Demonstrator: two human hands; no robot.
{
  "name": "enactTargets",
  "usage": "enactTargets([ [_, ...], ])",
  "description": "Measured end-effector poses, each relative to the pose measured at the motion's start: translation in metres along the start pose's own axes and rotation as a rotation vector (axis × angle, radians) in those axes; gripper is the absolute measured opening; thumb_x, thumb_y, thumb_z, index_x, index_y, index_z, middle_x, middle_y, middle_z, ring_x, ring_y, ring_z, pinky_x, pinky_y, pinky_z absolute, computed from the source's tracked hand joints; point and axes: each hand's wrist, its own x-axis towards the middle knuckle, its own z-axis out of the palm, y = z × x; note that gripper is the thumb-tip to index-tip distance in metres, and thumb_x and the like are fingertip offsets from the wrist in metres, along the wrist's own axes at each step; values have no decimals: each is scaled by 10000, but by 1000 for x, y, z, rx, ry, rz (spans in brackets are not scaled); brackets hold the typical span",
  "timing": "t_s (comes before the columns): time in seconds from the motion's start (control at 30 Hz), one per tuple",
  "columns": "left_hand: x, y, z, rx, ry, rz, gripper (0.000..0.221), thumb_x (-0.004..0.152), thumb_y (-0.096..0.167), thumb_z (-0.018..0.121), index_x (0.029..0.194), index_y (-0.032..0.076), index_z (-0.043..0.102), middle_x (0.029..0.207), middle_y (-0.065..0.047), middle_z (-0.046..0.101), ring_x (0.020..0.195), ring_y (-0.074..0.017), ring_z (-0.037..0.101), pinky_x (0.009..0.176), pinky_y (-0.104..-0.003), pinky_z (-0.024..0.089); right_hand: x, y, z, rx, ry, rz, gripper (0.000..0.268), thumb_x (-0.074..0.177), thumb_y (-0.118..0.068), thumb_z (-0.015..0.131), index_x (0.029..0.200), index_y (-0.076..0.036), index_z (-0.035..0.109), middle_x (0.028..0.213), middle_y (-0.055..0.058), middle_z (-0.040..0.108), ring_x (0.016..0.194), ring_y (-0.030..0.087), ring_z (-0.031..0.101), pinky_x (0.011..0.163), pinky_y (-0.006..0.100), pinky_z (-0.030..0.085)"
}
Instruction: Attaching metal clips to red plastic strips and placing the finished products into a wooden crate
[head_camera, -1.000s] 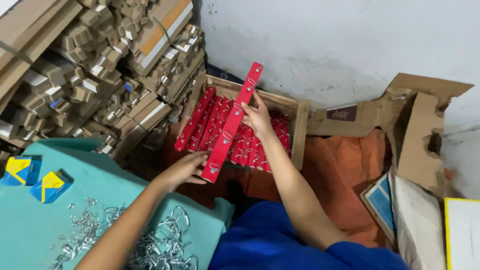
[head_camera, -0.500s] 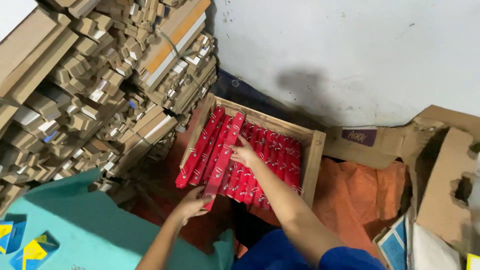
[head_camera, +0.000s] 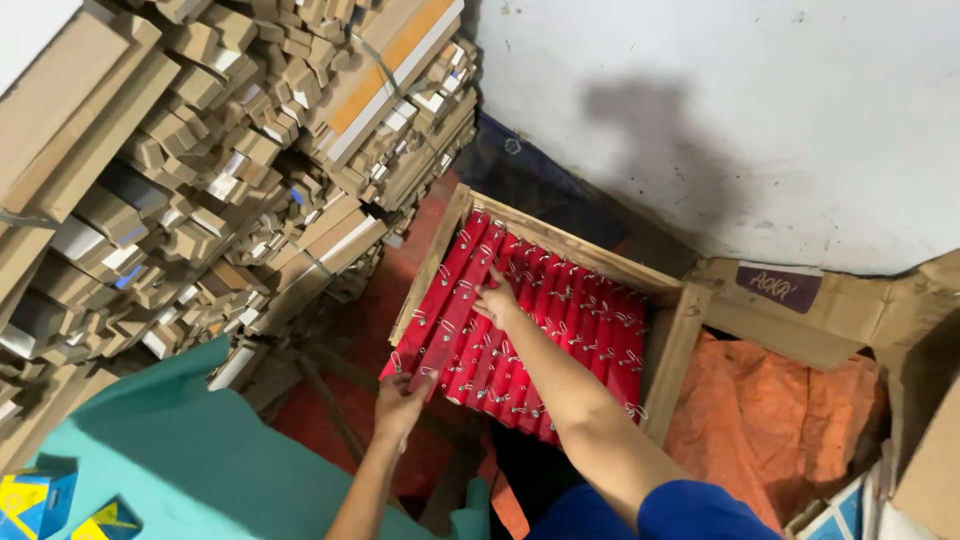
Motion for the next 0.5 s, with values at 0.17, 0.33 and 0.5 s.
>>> enactTargets([
  [0.17, 13, -9, 4, 16, 14, -26, 834, 607, 441, 900, 1271, 70, 559, 1250, -132, 643, 1133, -216, 644, 940, -328, 531, 16, 2, 2, -13, -3, 5, 744, 1004, 50, 524, 1599, -350, 330, 1436, 111, 595, 1232, 289, 637, 979, 383, 607],
  [0.33, 20, -21, 1, 115, 24, 35, 708, 672, 217, 894, 1234, 95, 481, 1164, -120, 676, 962, -232, 680, 847, -358, 545, 11, -3, 4, -5, -1, 15, 725, 1003, 27, 546, 1594, -338, 339, 1464, 124, 576, 1277, 284, 618, 1035, 419, 579],
  [0.5, 40, -45, -5, 187, 160, 16, 556, 719, 324, 820, 1091, 135, 452, 943, -91, 728, 857, -260, 725, 837, -368, 525, -20, -16, 9, -3, -25, -23, 759, 979, 31, 570, 1600, -318, 309, 1567, 145, 467, 1281, 288, 629, 1026, 370, 589],
])
